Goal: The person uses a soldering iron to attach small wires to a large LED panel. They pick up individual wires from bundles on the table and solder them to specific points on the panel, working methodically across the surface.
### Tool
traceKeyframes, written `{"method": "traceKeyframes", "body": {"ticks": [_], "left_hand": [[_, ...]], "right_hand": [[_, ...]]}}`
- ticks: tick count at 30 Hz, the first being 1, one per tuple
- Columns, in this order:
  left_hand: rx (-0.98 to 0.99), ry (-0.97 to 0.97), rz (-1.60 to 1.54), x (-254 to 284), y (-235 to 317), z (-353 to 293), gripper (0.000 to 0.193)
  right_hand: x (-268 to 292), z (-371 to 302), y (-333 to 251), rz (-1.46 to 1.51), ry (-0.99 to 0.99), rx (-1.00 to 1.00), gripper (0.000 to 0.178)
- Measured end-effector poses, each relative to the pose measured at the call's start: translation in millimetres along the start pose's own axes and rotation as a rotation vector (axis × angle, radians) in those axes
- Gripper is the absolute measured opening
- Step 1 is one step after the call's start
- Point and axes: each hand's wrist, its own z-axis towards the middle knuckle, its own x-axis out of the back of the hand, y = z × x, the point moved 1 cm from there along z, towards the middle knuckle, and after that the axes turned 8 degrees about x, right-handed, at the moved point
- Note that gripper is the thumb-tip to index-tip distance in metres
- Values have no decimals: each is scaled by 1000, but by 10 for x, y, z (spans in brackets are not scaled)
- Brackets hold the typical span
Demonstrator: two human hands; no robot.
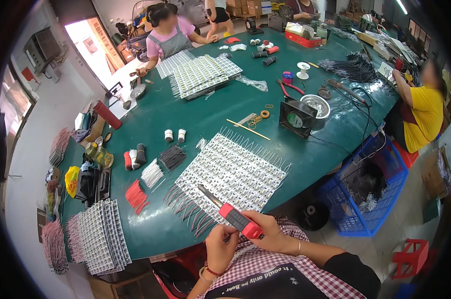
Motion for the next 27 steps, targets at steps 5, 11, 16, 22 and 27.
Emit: {"method": "traceKeyframes", "body": {"ticks": [5,11,16,22,27], "left_hand": [[10,-7,-30,16,67,12,9],[-7,-7,7,44,98,24,9],[-116,-12,79,56,138,48,12],[-189,24,206,43,92,39,12],[-190,40,261,26,61,24,12]], "right_hand": [[2,-23,19,36,-9,-66,56],[-24,10,-25,39,32,-27,53],[-34,-11,23,41,36,-97,51],[-75,-22,34,52,83,-41,49],[-102,-31,73,107,111,-65,44]]}}
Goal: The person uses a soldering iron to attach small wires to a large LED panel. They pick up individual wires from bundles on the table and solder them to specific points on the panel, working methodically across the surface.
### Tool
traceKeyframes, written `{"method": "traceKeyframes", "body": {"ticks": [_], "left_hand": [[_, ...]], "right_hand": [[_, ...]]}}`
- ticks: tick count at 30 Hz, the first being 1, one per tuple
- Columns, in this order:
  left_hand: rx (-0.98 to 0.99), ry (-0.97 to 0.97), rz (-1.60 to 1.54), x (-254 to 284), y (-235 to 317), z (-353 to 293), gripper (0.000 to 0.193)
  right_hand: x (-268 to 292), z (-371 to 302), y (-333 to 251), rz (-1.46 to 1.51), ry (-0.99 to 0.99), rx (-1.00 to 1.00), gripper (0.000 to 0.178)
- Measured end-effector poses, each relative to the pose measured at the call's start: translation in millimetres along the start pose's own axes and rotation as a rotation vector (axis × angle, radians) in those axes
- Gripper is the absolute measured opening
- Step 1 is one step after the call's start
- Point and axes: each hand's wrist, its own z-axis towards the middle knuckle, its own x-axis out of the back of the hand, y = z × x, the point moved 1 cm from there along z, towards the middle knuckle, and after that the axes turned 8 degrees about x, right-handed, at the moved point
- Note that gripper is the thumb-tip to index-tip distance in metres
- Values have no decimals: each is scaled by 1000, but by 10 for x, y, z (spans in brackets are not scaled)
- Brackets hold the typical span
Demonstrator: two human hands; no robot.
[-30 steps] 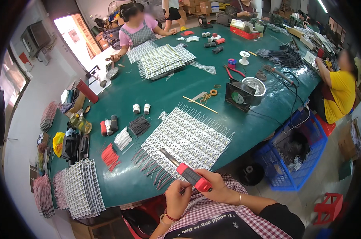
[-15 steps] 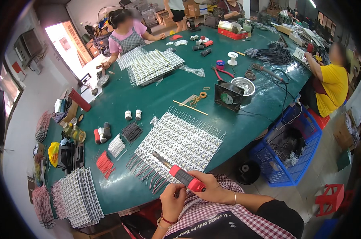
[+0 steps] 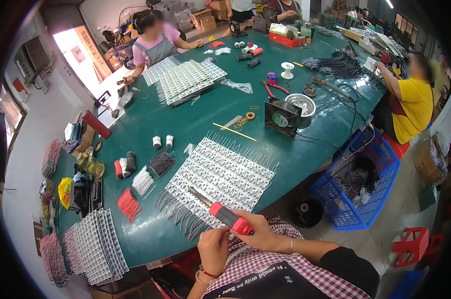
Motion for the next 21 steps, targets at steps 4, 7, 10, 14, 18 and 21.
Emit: {"method": "traceKeyframes", "body": {"ticks": [4,7,10,14,18,21], "left_hand": [[11,-25,-61,56,10,37,10],[44,-60,-116,91,45,34,9],[37,-84,-136,94,58,33,9],[-7,-73,-139,78,76,41,10],[9,-106,-147,91,79,14,11],[0,-98,-146,77,66,8,10]], "right_hand": [[17,-11,15,256,7,-276,32],[87,86,-135,340,-35,-404,26],[99,84,-130,389,-68,-441,25],[105,65,-111,372,-71,-417,26],[101,62,-106,374,-97,-425,27],[95,43,-40,405,-115,-428,27]]}}
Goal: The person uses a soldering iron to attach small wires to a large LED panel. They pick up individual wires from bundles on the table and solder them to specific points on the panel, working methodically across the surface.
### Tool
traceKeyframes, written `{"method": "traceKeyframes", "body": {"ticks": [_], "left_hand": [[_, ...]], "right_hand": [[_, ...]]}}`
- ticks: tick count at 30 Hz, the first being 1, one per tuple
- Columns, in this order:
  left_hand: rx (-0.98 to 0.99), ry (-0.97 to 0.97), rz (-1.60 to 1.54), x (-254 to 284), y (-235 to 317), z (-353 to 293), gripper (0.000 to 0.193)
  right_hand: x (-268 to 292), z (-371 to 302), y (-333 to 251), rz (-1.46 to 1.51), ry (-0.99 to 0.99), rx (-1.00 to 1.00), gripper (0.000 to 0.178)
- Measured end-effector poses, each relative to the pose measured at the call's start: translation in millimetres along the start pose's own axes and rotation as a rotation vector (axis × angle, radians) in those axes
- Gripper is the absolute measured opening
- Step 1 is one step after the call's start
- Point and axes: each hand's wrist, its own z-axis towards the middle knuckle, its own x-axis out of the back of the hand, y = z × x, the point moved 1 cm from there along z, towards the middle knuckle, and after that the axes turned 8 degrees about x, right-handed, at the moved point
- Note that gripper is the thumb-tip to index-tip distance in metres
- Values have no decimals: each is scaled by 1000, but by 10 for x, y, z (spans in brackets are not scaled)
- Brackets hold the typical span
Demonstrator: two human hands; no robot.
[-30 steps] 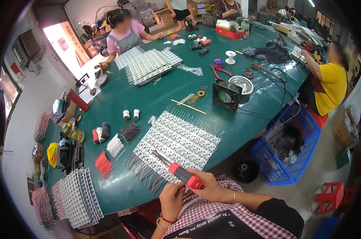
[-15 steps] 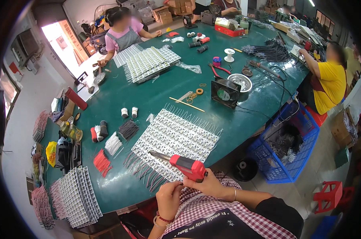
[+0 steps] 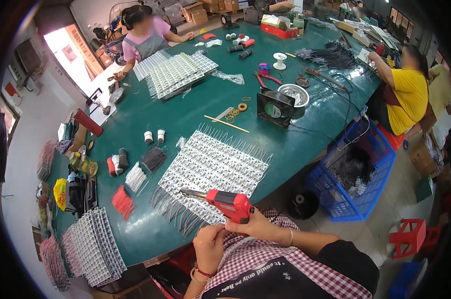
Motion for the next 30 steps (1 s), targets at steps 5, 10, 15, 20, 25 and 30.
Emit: {"method": "traceKeyframes", "body": {"ticks": [5,10,15,20,25,30], "left_hand": [[80,-18,-51,-26,3,-2,9],[45,44,25,-21,-48,11,9],[17,16,79,-52,-58,9,10],[73,-13,54,-6,4,10,11],[32,-5,69,-35,-82,-11,12],[81,1,98,3,-46,-3,11]], "right_hand": [[17,-17,65,66,22,-32,25],[-61,-7,21,-87,56,128,28],[-60,-22,48,-340,96,225,41],[-94,-18,-81,-490,84,428,48],[-63,-23,35,-446,57,258,48],[-105,-46,2,-465,59,366,50]]}}
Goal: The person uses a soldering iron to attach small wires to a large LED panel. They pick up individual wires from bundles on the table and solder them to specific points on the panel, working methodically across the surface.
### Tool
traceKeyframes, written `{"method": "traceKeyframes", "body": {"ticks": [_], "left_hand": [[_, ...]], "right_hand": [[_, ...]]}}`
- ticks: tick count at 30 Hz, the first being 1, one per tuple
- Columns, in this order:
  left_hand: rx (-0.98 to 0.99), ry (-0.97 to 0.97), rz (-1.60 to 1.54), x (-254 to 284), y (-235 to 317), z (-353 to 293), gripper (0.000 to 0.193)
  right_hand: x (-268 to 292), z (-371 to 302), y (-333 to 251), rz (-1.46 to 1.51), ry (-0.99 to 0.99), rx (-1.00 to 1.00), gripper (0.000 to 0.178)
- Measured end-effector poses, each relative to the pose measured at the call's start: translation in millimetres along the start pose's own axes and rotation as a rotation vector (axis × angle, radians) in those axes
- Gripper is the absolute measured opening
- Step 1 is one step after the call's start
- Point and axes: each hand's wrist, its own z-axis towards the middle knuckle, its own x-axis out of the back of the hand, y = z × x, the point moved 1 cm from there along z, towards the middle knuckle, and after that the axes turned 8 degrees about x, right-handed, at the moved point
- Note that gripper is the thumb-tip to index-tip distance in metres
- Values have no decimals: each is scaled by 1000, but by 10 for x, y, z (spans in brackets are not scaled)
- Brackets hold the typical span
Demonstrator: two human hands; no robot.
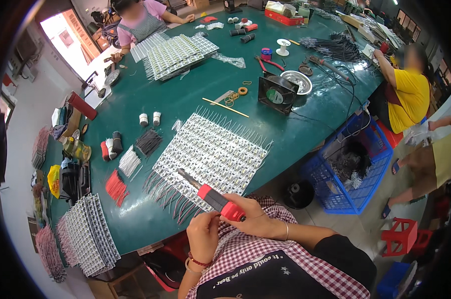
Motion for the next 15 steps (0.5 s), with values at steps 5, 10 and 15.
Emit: {"method": "traceKeyframes", "body": {"ticks": [5,10,15], "left_hand": [[-31,38,14,8,-4,23,10],[-94,46,87,17,-3,12,12],[-118,48,75,-4,-35,0,14]], "right_hand": [[46,36,-21,-62,-70,61,57],[44,9,18,-27,-52,40,58],[52,22,-10,-27,-67,8,57]]}}
